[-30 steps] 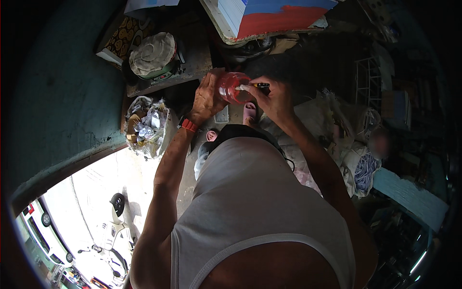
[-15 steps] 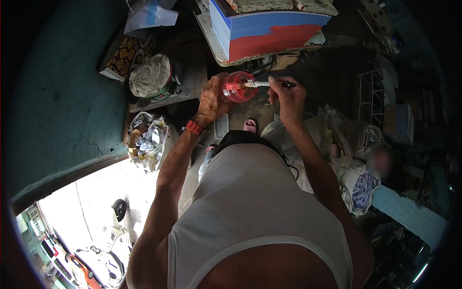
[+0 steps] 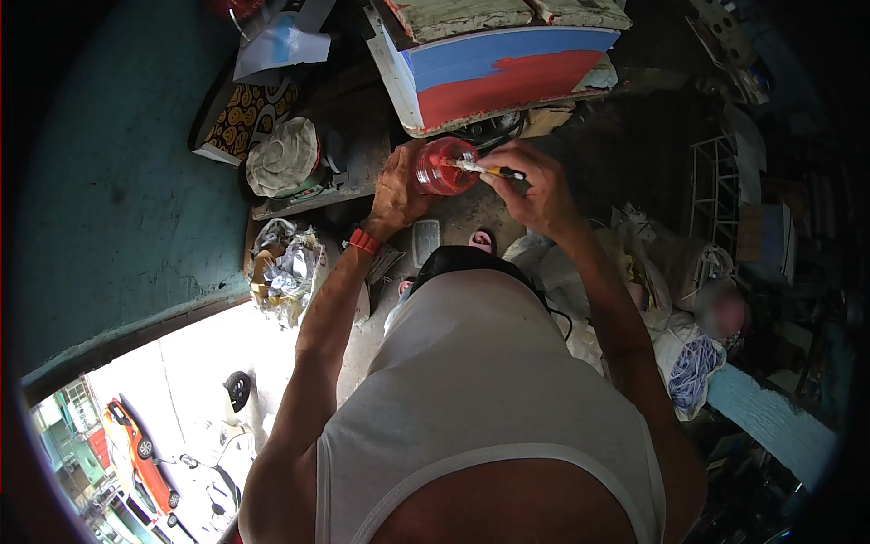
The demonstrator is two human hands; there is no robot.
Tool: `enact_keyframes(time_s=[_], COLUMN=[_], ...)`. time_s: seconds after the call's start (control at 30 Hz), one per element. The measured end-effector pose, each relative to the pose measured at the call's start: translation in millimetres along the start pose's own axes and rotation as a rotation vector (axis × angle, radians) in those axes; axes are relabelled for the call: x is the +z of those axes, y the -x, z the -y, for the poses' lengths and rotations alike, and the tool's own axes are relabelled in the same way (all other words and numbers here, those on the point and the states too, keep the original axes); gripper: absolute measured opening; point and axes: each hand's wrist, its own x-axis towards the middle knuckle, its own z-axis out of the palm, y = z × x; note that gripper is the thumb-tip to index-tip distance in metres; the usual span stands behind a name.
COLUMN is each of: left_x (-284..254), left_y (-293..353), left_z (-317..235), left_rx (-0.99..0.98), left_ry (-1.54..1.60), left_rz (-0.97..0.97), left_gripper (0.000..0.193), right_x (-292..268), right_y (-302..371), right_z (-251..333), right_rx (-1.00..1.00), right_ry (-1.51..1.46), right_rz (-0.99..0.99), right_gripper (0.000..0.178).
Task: Painting a red stripe on a wooden sign or box using a paintbrush.
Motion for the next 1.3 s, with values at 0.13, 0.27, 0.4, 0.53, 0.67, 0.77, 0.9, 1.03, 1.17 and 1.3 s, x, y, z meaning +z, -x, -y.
enact_keyframes(time_s=[0.13,0.27,0.4,0.53,0.67,0.77,0.9,1.03,1.17,1.3], left_x=[4,7,7,7,9,10,12,13,20,31], left_y=[-5,-2,5,4,4,2,1,-3,0,1], left_z=[-6,-3,0,-7,-6,-8,-10,-13,-7,2], left_rx=[0.022,0.075,-0.033,-0.171,-0.153,-0.173,-0.212,-0.234,-0.206,-0.304], left_ry=[-0.055,-0.065,0.003,0.074,0.032,0.062,0.128,0.177,0.277,0.943], left_rz=[0.074,0.054,0.032,0.015,0.020,0.030,0.014,0.015,0.018,0.022], left_gripper=[0.083,0.085,0.082,0.078,0.080,0.084,0.089,0.093,0.077,0.053], right_x=[18,13,-8,-12,-3,1,2,2,3,-1], right_y=[-6,-6,-5,4,9,14,18,20,25,24], right_z=[-19,-28,-22,-31,-37,-46,-56,-59,-58,-58], right_rx=[-0.157,-0.095,0.176,0.381,0.517,0.589,0.658,0.674,0.564,0.412], right_ry=[0.189,0.146,-0.128,-0.422,-0.634,-0.762,-0.959,-1.127,-1.206,-1.168], right_rz=[0.259,0.261,0.048,-0.153,-0.359,-0.463,-0.520,-0.529,-0.446,-0.352], right_gripper=[0.031,0.022,0.013,0.013,0.015,0.014,0.011,0.012,0.012,0.015])
